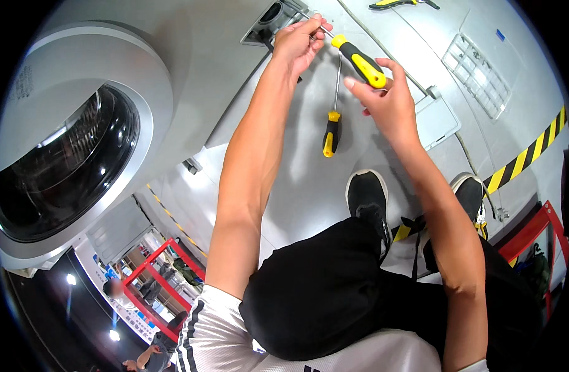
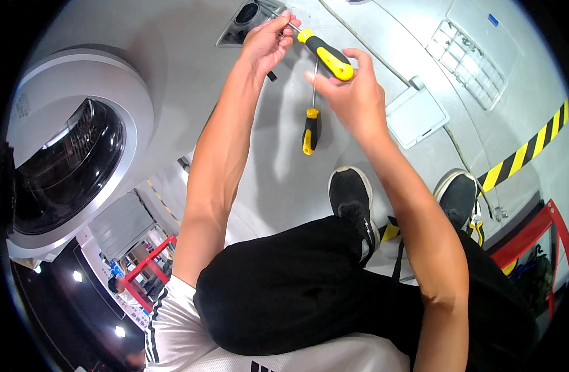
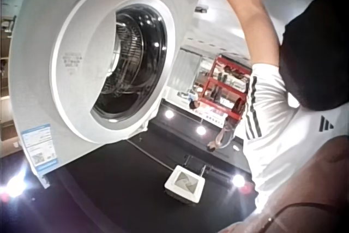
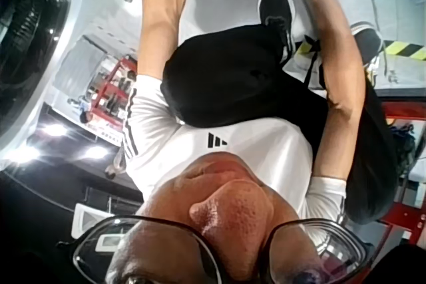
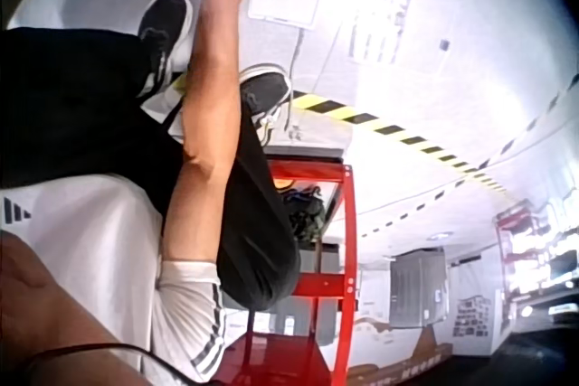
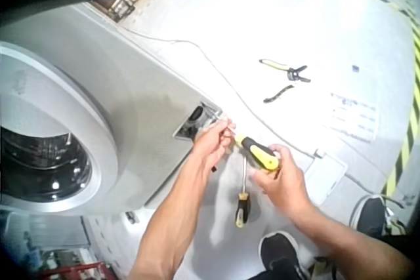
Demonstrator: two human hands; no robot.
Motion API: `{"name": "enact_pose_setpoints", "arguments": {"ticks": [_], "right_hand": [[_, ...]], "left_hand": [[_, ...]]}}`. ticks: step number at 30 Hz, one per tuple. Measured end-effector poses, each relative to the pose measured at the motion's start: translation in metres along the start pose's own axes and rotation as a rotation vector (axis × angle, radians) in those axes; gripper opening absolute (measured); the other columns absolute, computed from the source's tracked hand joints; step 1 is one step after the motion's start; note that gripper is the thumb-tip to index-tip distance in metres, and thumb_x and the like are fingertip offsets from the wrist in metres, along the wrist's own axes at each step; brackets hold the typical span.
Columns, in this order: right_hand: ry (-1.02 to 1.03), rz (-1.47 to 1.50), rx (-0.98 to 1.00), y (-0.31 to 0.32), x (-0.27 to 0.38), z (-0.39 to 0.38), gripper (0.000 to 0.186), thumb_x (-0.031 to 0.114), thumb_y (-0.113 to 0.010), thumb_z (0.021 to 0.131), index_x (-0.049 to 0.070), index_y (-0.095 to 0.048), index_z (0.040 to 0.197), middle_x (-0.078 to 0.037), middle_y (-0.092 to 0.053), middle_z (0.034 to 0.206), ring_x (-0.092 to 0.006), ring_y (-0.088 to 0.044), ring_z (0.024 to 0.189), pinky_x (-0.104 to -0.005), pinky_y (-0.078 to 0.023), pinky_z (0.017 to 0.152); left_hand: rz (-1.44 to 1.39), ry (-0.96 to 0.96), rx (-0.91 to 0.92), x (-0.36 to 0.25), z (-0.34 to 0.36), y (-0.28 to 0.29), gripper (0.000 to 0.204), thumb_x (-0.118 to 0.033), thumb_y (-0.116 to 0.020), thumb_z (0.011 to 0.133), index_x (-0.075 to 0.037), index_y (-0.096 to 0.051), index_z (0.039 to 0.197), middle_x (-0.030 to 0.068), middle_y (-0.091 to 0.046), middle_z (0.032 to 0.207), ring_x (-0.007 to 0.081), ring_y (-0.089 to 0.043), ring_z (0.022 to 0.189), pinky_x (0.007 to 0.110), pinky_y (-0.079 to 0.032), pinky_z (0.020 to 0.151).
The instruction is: The person unscrews a component from a washing machine with a screwdriver, detaches wires by hand, and then fits a plastic cover into the opening.
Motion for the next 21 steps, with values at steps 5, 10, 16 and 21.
{"name": "enact_pose_setpoints", "arguments": {"ticks": [5, 10, 16, 21], "right_hand": [[-0.493, 0.451, 0.262, 0.001, -0.002, 0.007, 0.062, 0.058, -0.045, 0.089, -0.002, -0.060, 0.093, -0.003, -0.052, 0.058, -0.0092, -0.046, 0.049, -0.0243, -0.037, 0.046], [-0.332, 0.338, 0.149, 0.002, -0.004, 0.009, 0.063, 0.058, -0.045, 0.089, -0.003, -0.060, 0.094, -0.003, -0.053, 0.059, -0.0104, -0.048, 0.050, -0.0253, -0.040, 0.049], [-0.418, 0.467, 0.252, 0.000, 0.003, 0.009, 0.050, 0.049, -0.050, 0.091, 0.000, -0.057, 0.100, 0.001, -0.049, 0.058, -0.0070, -0.042, 0.049, -0.0227, -0.035, 0.049], [-0.630, 0.642, 0.289, -0.001, 0.003, 0.013, 0.057, 0.056, -0.042, 0.092, 0.002, -0.057, 0.099, 0.002, -0.047, 0.056, -0.0071, -0.036, 0.048, -0.0238, -0.028, 0.046]], "left_hand": [[-0.075, 0.034, 0.044, 0.002, -0.001, 0.002, 0.024, -0.015, -0.057, 0.092, 0.007, -0.054, 0.102, 0.0099, -0.057, 0.090, 0.0078, -0.047, 0.066, 0.020, -0.038, 0.049], [0.025, 0.000, 0.014, -0.003, -0.002, 0.002, 0.026, -0.016, -0.056, 0.093, 0.008, -0.054, 0.102, 0.0092, -0.055, 0.088, 0.0079, -0.047, 0.066, 0.020, -0.037, 0.050], [-0.074, -0.012, -0.026, 0.006, -0.006, 0.000, 0.024, -0.016, -0.054, 0.093, 0.008, -0.056, 0.100, 0.0068, -0.055, 0.079, 0.0077, -0.047, 0.064, 0.020, -0.036, 0.047], [-0.100, -0.011, 0.081, 0.007, -0.009, 0.000, 0.026, -0.016, -0.053, 0.094, 0.008, -0.056, 0.099, 0.0069, -0.056, 0.079, 0.0080, -0.045, 0.061, 0.021, -0.035, 0.046]]}}
Point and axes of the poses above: each hand's wrist, its own z-axis towards the middle knuckle, its own y-axis out of the back of the hand, x = y × z, the point moved 2 cm from there along z, towards the middle knuckle
